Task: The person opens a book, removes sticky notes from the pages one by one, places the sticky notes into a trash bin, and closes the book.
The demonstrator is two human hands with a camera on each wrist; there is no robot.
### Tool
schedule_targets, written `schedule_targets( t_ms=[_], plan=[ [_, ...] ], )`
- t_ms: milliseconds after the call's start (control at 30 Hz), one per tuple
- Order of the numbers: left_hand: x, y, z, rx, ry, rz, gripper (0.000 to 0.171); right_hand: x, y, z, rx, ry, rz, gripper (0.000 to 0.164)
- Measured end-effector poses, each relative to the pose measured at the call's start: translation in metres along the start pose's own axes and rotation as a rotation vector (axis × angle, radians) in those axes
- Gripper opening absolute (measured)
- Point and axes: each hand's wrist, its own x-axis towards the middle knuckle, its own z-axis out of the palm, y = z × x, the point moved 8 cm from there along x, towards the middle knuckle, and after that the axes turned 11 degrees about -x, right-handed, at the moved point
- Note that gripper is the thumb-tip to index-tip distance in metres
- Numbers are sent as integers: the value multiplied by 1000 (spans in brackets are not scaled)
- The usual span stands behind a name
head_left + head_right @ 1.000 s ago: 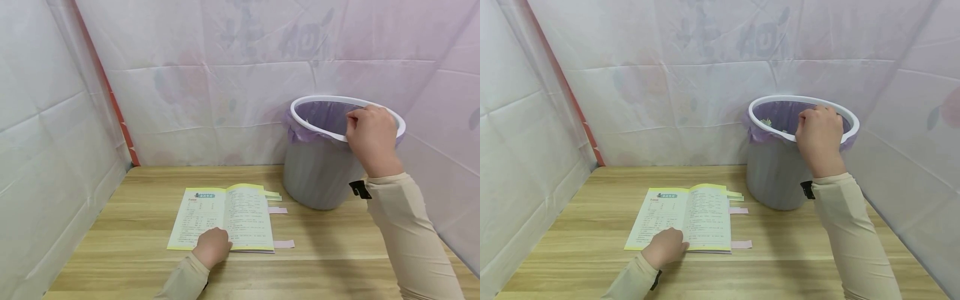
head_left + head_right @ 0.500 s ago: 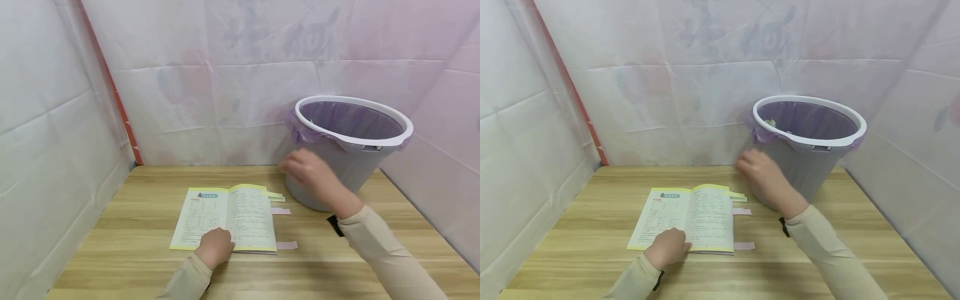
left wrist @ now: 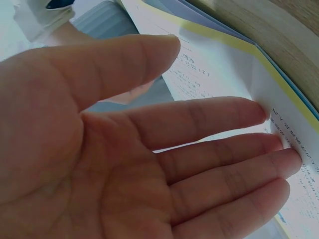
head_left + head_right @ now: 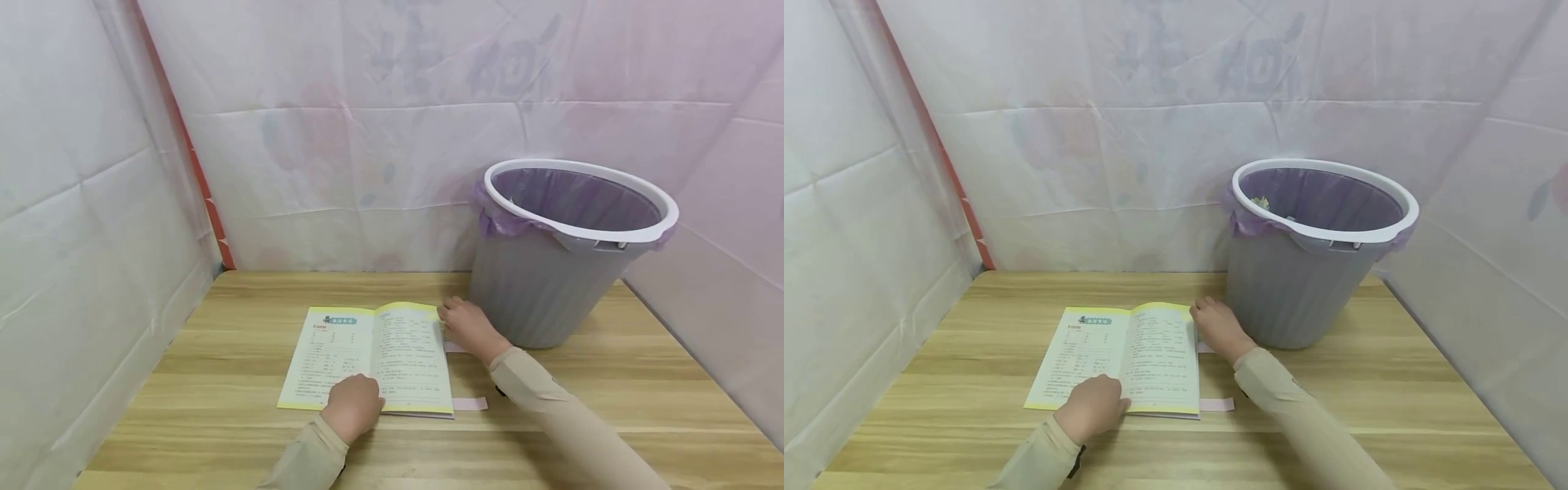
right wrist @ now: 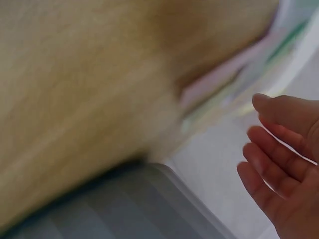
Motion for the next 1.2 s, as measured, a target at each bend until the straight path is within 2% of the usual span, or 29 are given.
schedule_targets(
  t_ms=[133,233,467,667,1200],
  plan=[
    [0,0,0,-2,4,3,28,5,0,8,-6,11,13,20],
    [0,-1,0,2,2,0,28,7,-2,12,4,10,-10,22],
    [1,-2,1,0,-14,-14,29,9,-5,18,-40,-41,-46,10],
    [2,-1,1,2,-11,-16,29,8,-5,17,-79,-41,-48,5],
    [3,-2,2,-10,-7,7,30,10,3,12,-66,-22,16,5]
  ],
)
